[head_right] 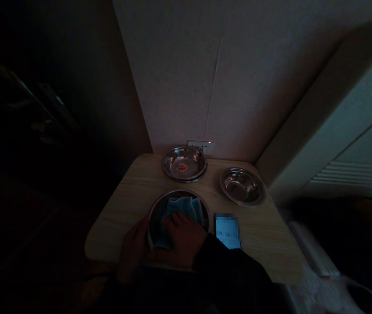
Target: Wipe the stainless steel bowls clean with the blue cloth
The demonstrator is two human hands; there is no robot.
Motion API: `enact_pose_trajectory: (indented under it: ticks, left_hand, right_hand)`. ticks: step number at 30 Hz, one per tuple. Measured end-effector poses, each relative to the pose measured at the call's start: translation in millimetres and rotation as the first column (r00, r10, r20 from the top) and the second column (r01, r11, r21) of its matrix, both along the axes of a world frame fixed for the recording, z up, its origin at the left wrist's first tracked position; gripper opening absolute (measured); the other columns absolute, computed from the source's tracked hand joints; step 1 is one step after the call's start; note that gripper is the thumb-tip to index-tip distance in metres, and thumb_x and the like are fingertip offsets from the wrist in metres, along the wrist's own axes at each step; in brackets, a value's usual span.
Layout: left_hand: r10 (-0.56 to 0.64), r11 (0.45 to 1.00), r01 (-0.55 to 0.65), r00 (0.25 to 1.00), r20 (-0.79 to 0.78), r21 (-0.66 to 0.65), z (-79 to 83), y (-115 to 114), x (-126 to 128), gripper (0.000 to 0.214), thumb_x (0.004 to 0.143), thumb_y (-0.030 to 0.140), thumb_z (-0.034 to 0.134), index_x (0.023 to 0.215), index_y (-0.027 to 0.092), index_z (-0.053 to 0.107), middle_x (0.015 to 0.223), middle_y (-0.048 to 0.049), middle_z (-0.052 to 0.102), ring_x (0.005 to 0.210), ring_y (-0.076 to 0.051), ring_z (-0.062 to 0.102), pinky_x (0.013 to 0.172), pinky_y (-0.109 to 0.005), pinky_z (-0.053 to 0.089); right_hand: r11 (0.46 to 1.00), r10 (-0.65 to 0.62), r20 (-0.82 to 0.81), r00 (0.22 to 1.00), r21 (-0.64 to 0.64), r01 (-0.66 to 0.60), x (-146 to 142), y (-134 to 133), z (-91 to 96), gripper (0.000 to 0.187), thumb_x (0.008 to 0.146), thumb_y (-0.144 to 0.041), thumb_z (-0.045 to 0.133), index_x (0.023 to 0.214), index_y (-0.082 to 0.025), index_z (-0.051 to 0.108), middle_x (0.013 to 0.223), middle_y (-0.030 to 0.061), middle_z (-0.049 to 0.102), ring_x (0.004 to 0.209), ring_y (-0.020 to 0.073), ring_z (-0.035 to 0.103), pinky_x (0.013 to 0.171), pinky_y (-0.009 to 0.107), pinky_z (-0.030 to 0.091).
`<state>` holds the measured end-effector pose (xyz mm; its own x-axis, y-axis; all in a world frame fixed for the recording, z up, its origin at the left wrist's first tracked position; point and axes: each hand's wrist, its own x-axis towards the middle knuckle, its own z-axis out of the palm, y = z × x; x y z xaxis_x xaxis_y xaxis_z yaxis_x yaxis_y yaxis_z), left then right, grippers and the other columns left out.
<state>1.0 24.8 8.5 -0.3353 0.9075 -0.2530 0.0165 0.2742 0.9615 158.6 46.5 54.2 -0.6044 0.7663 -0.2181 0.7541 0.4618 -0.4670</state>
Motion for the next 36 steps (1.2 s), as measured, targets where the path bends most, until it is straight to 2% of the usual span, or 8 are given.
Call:
enact_pose_trajectory:
  ticks: [4, 7, 12, 16, 20, 25, 30, 36]
  left_hand:
    - [0.002, 1.0, -0.002, 1.0, 0.011, -0.011, -1.8, 1, -1, 0.043, 0.074, 0.05, 0.052, 0.088, 0.013, 0.069, 0.092, -0.0093, 0.071, 0.087, -0.024, 0.062, 0.08, -0.034, 0.045]
    - [-0.022, 1.0, 0.022, 1.0, -0.004, 0.001, -0.8, 2, -1, 0.041, 0.076, 0.048, 0.052, 0.089, 0.014, 0.07, 0.092, -0.0083, 0.071, 0.086, -0.024, 0.062, 0.079, -0.033, 0.045]
    - [-0.031, 0.999, 0.031, 0.999, 0.045, 0.005, 1.3, -1, 1, 0.041, 0.077, 0.046, 0.052, 0.097, 0.015, 0.068, 0.101, -0.0081, 0.07, 0.094, -0.024, 0.061, 0.085, -0.033, 0.043]
    - [-0.006, 1.0, 0.007, 0.997, 0.08, -0.014, 3.8, -3, 3, 0.042, 0.079, 0.048, 0.049, 0.101, 0.017, 0.067, 0.107, -0.0077, 0.068, 0.101, -0.023, 0.059, 0.091, -0.034, 0.041]
    - [0.005, 1.0, -0.004, 0.997, 0.082, -0.005, 9.5, -3, 5, 0.041, 0.082, 0.048, 0.042, 0.092, 0.017, 0.067, 0.095, -0.0067, 0.071, 0.09, -0.021, 0.062, 0.083, -0.031, 0.045]
    - [0.004, 1.0, -0.004, 1.0, -0.018, 0.008, 12.3, -2, 7, 0.035, 0.082, 0.041, 0.04, 0.074, 0.018, 0.065, 0.074, -0.0042, 0.069, 0.074, -0.02, 0.06, 0.071, -0.029, 0.046]
    - [0.001, 1.0, -0.001, 1.0, 0.001, 0.009, 12.8, 0, 5, 0.033, 0.08, 0.04, 0.042, 0.066, 0.019, 0.064, 0.069, -0.0044, 0.067, 0.068, -0.02, 0.058, 0.069, -0.03, 0.046]
    - [0.016, 1.0, -0.015, 0.996, 0.09, -0.006, 8.9, -3, 0, 0.033, 0.078, 0.045, 0.046, 0.079, 0.022, 0.07, 0.081, -0.0072, 0.071, 0.081, -0.024, 0.062, 0.074, -0.033, 0.047]
  right_hand:
    - [0.988, 0.141, -0.07, 0.988, -0.048, -0.145, 7, -2, -0.8, 0.088, 0.069, -0.057, 0.064, 0.138, -0.01, 0.037, 0.142, 0.0206, 0.036, 0.133, 0.036, 0.027, 0.105, 0.05, 0.027]
    - [0.98, 0.179, -0.115, 0.977, -0.061, -0.187, 8, -1, 4.4, 0.056, 0.081, -0.044, 0.055, 0.129, -0.015, 0.049, 0.132, 0.0149, 0.05, 0.127, 0.0301, 0.039, 0.103, 0.044, 0.033]
    - [0.978, -0.198, -0.157, 0.968, -0.094, 0.185, 11, -1, 17.4, 0.035, 0.094, -0.032, 0.03, 0.102, -0.016, 0.06, 0.085, 0.008, 0.07, 0.08, 0.0205, 0.067, 0.074, 0.032, 0.05]
    - [0.884, -0.369, -0.41, 0.834, 0.121, 0.451, 16, -9, 22.0, 0.034, 0.094, -0.03, 0.027, 0.112, -0.016, 0.052, 0.093, 0.0089, 0.069, 0.087, 0.02, 0.066, 0.075, 0.031, 0.049]
    - [0.899, -0.117, -0.302, 0.946, 0.372, 0.231, 6, -19, 18.3, 0.034, 0.086, -0.024, 0.039, 0.116, -0.013, 0.052, 0.118, 0.0143, 0.061, 0.109, 0.0254, 0.056, 0.09, 0.037, 0.044]
    - [0.99, -0.126, -0.026, 0.992, 0.059, 0.127, -14, -20, 5.0, 0.029, 0.093, -0.03, 0.036, 0.108, -0.017, 0.057, 0.099, 0.009, 0.066, 0.086, 0.0213, 0.064, 0.076, 0.032, 0.048]
    - [0.996, -0.076, -0.125, 0.989, 0.04, 0.082, -18, -5, -4.7, 0.031, 0.092, -0.029, 0.04, 0.116, -0.015, 0.055, 0.119, 0.0121, 0.059, 0.113, 0.024, 0.052, 0.098, 0.041, 0.037]
    - [0.975, -0.168, -0.274, 0.947, -0.186, 0.119, -18, -13, 5.2, 0.037, 0.094, -0.031, 0.033, 0.124, -0.02, 0.052, 0.12, 0.0073, 0.061, 0.108, 0.0192, 0.058, 0.093, 0.031, 0.044]
